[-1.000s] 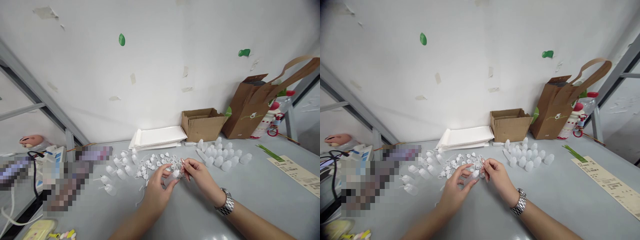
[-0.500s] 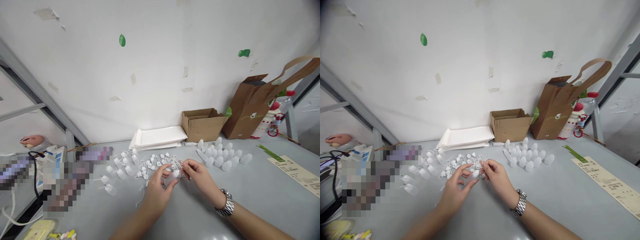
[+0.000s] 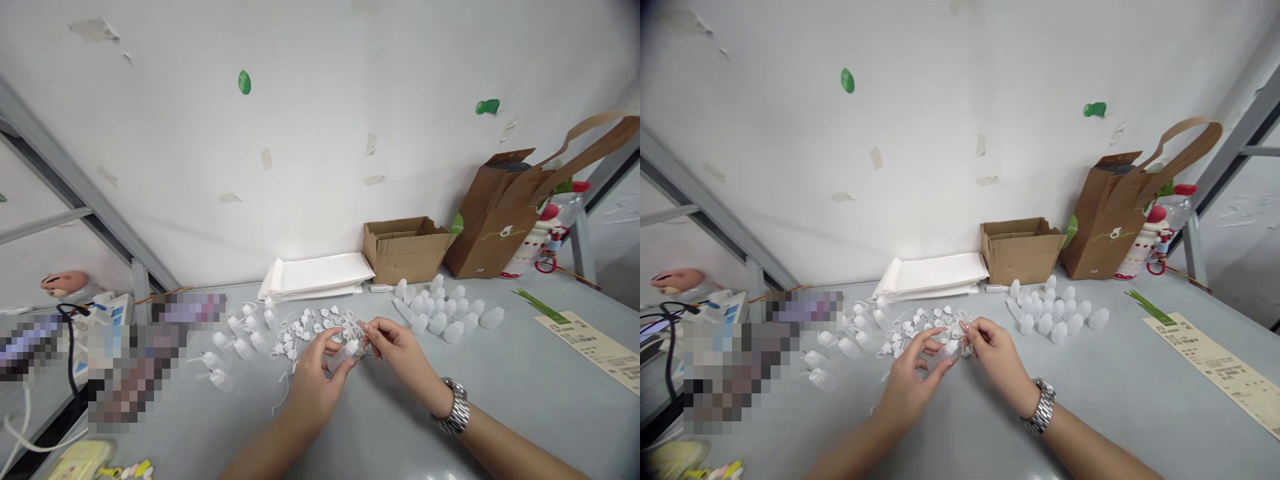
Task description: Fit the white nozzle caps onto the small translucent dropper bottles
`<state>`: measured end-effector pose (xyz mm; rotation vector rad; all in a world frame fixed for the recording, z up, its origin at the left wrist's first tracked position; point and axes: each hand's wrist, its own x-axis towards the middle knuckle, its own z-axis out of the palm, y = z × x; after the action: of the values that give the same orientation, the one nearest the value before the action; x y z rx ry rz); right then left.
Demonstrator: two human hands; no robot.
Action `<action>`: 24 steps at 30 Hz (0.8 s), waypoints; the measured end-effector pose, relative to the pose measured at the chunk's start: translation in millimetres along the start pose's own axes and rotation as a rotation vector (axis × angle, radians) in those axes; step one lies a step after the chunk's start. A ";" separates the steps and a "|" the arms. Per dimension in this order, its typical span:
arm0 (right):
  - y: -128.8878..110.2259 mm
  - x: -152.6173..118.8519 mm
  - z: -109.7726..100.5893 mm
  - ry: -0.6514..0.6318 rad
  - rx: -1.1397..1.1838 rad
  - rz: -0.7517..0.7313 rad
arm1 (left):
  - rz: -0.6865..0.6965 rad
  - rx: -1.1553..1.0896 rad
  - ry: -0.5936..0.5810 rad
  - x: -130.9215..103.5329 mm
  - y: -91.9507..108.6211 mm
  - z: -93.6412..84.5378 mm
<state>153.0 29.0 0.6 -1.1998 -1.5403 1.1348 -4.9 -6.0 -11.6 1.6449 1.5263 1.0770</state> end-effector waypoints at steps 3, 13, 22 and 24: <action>-0.1 -1.0 -0.4 -0.003 -0.016 -0.007 | 0.003 -0.004 0.004 -0.1 0.8 -0.3; 3.2 -6.1 -0.8 0.014 -0.229 -0.214 | 0.015 0.039 0.005 -1.0 -0.4 -0.3; 1.7 -7.3 0.2 0.070 -0.240 -0.241 | 0.009 0.039 0.007 -1.8 -0.4 -0.3; 1.0 -6.8 -0.2 0.076 -0.244 -0.227 | 0.018 0.036 0.012 -1.5 -0.1 -0.3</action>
<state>154.5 22.5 -1.0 -1.1753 -1.7428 0.7615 -5.1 -7.5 -11.7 1.6828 1.5498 1.0758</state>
